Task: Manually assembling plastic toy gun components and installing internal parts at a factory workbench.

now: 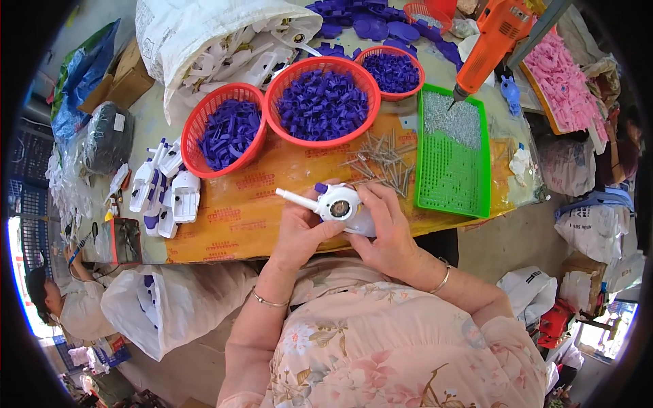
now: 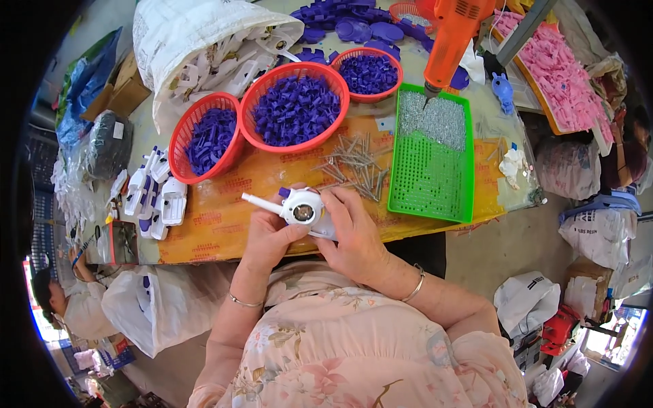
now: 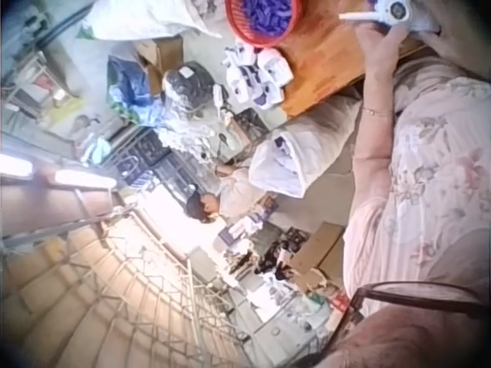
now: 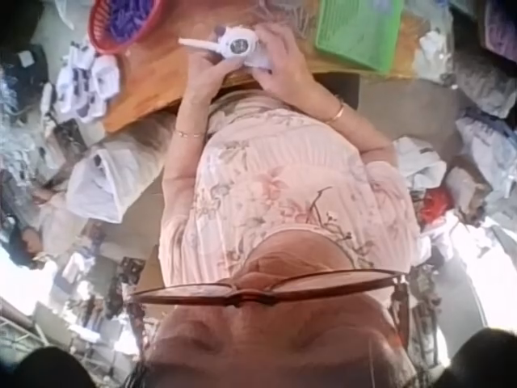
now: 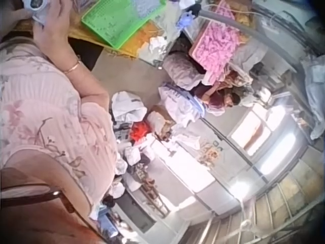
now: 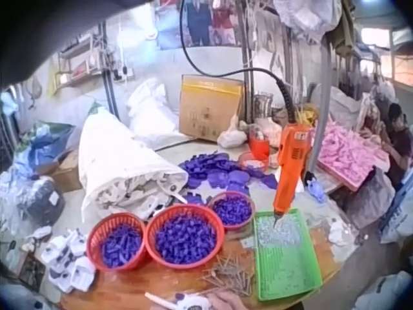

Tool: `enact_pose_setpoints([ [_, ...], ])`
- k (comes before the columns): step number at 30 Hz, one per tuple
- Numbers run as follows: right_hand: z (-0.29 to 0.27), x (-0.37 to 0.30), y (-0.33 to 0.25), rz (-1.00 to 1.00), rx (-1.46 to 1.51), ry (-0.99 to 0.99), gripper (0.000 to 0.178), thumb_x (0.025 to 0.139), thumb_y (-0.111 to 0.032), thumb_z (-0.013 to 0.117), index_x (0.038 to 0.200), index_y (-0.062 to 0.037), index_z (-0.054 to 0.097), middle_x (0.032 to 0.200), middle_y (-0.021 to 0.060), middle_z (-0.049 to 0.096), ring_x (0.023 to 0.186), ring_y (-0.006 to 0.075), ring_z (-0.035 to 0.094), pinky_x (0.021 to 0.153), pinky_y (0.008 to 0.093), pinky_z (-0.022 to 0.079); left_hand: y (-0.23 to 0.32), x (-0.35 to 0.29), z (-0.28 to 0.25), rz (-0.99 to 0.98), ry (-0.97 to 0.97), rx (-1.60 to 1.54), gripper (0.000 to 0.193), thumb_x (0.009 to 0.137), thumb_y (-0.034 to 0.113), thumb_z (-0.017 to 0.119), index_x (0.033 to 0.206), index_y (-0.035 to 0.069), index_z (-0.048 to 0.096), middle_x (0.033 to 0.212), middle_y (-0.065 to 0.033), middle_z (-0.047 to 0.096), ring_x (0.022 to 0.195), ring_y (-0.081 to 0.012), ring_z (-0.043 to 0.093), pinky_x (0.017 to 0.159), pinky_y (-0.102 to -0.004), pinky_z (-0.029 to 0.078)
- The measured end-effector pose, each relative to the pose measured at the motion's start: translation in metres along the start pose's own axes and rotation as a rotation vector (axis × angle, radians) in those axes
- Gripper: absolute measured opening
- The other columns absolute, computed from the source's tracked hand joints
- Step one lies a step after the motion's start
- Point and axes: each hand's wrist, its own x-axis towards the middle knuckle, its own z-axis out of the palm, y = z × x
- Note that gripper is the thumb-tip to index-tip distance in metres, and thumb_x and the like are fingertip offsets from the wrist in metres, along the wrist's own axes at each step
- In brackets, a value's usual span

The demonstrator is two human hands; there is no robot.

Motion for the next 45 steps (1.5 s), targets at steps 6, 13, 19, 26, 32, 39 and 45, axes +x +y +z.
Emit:
enact_pose_setpoints([
  [6, -0.007, 0.003, -0.002, -0.154, -0.113, 0.037, 0.066, 0.062, -0.003, 0.074, 0.122, -0.0023, 0.046, 0.114, 0.0175, 0.049, 0.1, 0.0351, 0.051, 0.083, 0.0412, 0.045, 0.01, -0.009, -0.001, 0.065, -0.003, 0.105, 0.057, 0.07, -0.001, 0.072, 0.123, 0.0, 0.052, 0.111, -0.0062, 0.061, 0.101, -0.0131, 0.057, 0.089, -0.028, 0.047],
  [13, -0.021, -0.007, 0.009, 0.311, 0.569, -0.177, 0.044, 0.078, -0.007, 0.07, 0.117, 0.0022, 0.051, 0.108, 0.0103, 0.055, 0.098, 0.0219, 0.056, 0.085, 0.0327, 0.046, 0.011, -0.019, -0.015, 0.115, -0.023, -0.016, 0.064, 0.066, -0.007, 0.073, 0.125, -0.002, 0.049, 0.115, -0.0131, 0.061, 0.105, -0.0196, 0.058, 0.092, -0.0334, 0.047],
  [19, -0.018, -0.008, 0.004, 0.438, 1.034, -0.189, 0.025, 0.084, 0.001, 0.063, 0.109, 0.0025, 0.057, 0.096, 0.0015, 0.057, 0.09, 0.0079, 0.055, 0.077, 0.022, 0.048, 0.012, -0.024, -0.018, 0.151, -0.019, -0.066, 0.066, 0.064, -0.005, 0.075, 0.125, -0.003, 0.049, 0.116, -0.0193, 0.059, 0.107, -0.0252, 0.059, 0.093, -0.0375, 0.048],
  [26, -0.015, -0.01, 0.008, 0.526, 1.098, -0.201, 0.032, 0.077, 0.001, 0.07, 0.107, 0.0022, 0.058, 0.1, 0.0057, 0.056, 0.09, 0.0121, 0.055, 0.081, 0.0253, 0.046, 0.013, -0.024, -0.014, 0.16, 0.022, -0.084, 0.067, 0.062, -0.004, 0.077, 0.124, -0.003, 0.049, 0.116, -0.0177, 0.06, 0.106, -0.0241, 0.059, 0.093, -0.0364, 0.048],
  [32, -0.022, 0.009, 0.0, -0.132, 0.18, 0.07, 0.049, 0.067, -0.003, 0.075, 0.112, -0.0019, 0.056, 0.106, 0.0146, 0.052, 0.096, 0.0268, 0.053, 0.077, 0.0344, 0.047, 0.014, -0.025, -0.007, 0.165, 0.07, 0.025, 0.064, 0.063, -0.008, 0.074, 0.123, -0.003, 0.05, 0.115, -0.0142, 0.061, 0.105, -0.0221, 0.059, 0.093, -0.0353, 0.048],
  [39, -0.008, 0.007, -0.003, -0.127, 0.176, 0.145, 0.04, 0.069, 0.008, 0.067, 0.106, -0.0025, 0.056, 0.101, 0.0148, 0.052, 0.085, 0.0284, 0.057, 0.069, 0.0329, 0.049, 0.007, -0.021, 0.013, 0.017, -0.002, -0.333, 0.053, 0.075, -0.004, 0.062, 0.126, 0.004, 0.046, 0.12, -0.0115, 0.056, 0.111, -0.0248, 0.054, 0.094, -0.0431, 0.046],
  [45, -0.001, 0.006, 0.002, -0.161, 0.126, 0.13, 0.043, 0.067, 0.011, 0.065, 0.107, -0.0028, 0.054, 0.101, 0.0154, 0.052, 0.087, 0.03, 0.057, 0.071, 0.0334, 0.05, 0.006, -0.015, 0.02, -0.025, -0.057, -0.635, 0.048, 0.082, 0.007, 0.059, 0.126, 0.01, 0.042, 0.122, -0.0109, 0.053, 0.114, -0.0278, 0.051, 0.092, -0.0491, 0.045],
])
